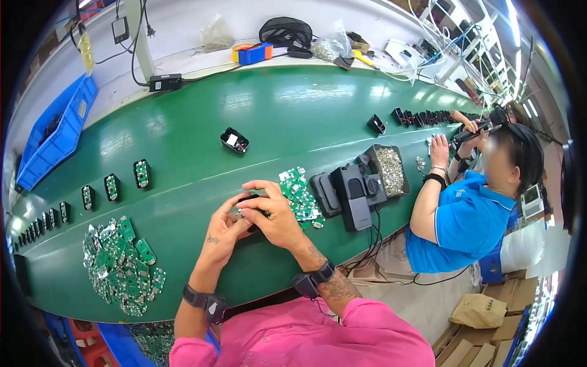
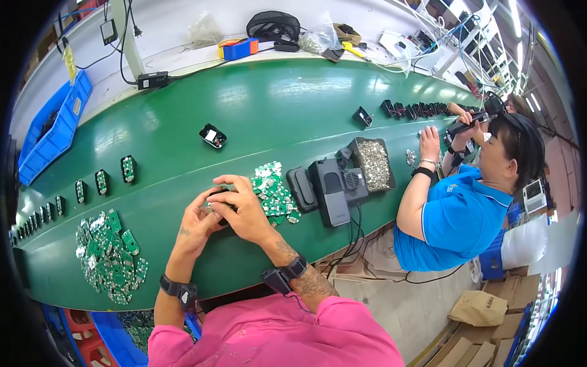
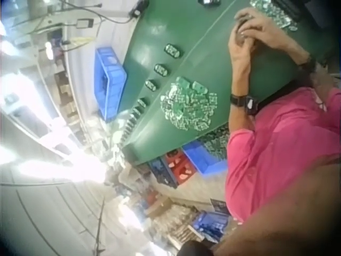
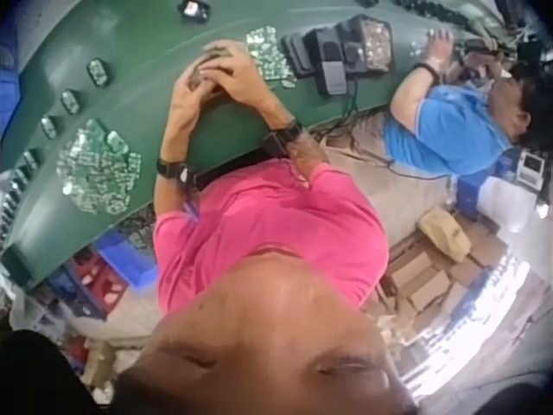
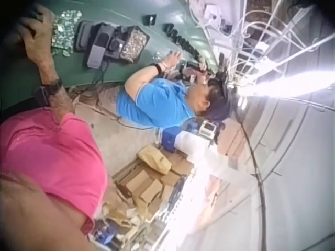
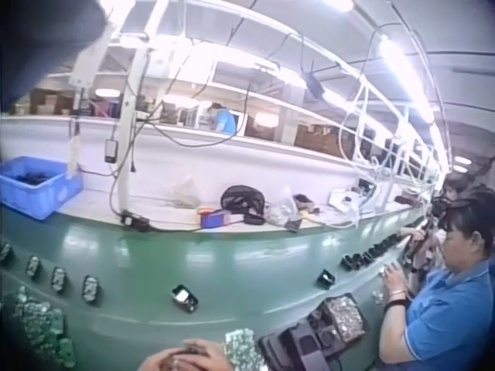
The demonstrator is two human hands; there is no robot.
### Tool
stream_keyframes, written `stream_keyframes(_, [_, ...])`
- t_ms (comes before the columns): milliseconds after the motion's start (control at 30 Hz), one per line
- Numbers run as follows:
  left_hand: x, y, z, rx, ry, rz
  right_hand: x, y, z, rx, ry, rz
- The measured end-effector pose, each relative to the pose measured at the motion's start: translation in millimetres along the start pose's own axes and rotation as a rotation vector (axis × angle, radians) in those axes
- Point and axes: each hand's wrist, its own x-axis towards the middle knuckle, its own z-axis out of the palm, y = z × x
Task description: The person picks up a black plastic housing and a circuit board by hand, fits the circuit board into the housing, and presses them together. The person then places the assembled unit onto the conveyor belt and repeats the process.
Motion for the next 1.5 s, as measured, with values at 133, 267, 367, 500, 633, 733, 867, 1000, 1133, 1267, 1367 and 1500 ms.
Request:
stream_keyframes(133, [2.6,-3.2,3.6,0.034,-0.032,0.04,-3.7,4.8,1.5,-0.114,0.069,-0.039])
stream_keyframes(267, [3.0,-3.9,12.7,0.119,0.087,0.135,-7.0,1.5,9.3,-0.385,0.252,-0.157])
stream_keyframes(367, [2.8,-5.1,10.4,0.198,0.183,0.194,-10.4,0.3,15.8,-0.445,0.301,-0.172])
stream_keyframes(500, [2.6,-12.1,3.6,0.188,0.278,0.326,-8.5,0.9,24.7,-0.31,0.229,-0.169])
stream_keyframes(633, [6.0,-9.0,13.5,0.327,0.271,0.397,-9.7,-2.3,11.4,-0.281,0.257,-0.107])
stream_keyframes(733, [5.6,-8.3,8.0,0.426,0.256,0.504,-11.2,-3.7,11.5,-0.228,0.2,-0.081])
stream_keyframes(867, [-1.0,2.4,5.8,0.508,0.218,0.467,-13.1,-2.4,12.3,-0.221,0.169,-0.07])
stream_keyframes(1000, [-2.5,2.5,3.1,0.543,0.204,0.454,-13.6,0.2,12.0,-0.223,0.158,-0.09])
stream_keyframes(1133, [-3.4,5.5,4.6,0.615,0.206,0.448,-13.2,-1.9,10.0,-0.261,0.14,-0.116])
stream_keyframes(1267, [-0.5,6.8,0.6,0.688,0.195,0.488,-12.1,2.4,12.3,-0.317,0.113,-0.135])
stream_keyframes(1367, [4.6,7.0,-3.0,0.79,0.14,0.555,-12.9,-1.1,10.4,-0.342,0.119,-0.07])
stream_keyframes(1500, [6.7,5.6,2.7,1.041,0.148,0.603,-18.5,10.9,8.0,-0.542,-0.003,-0.104])
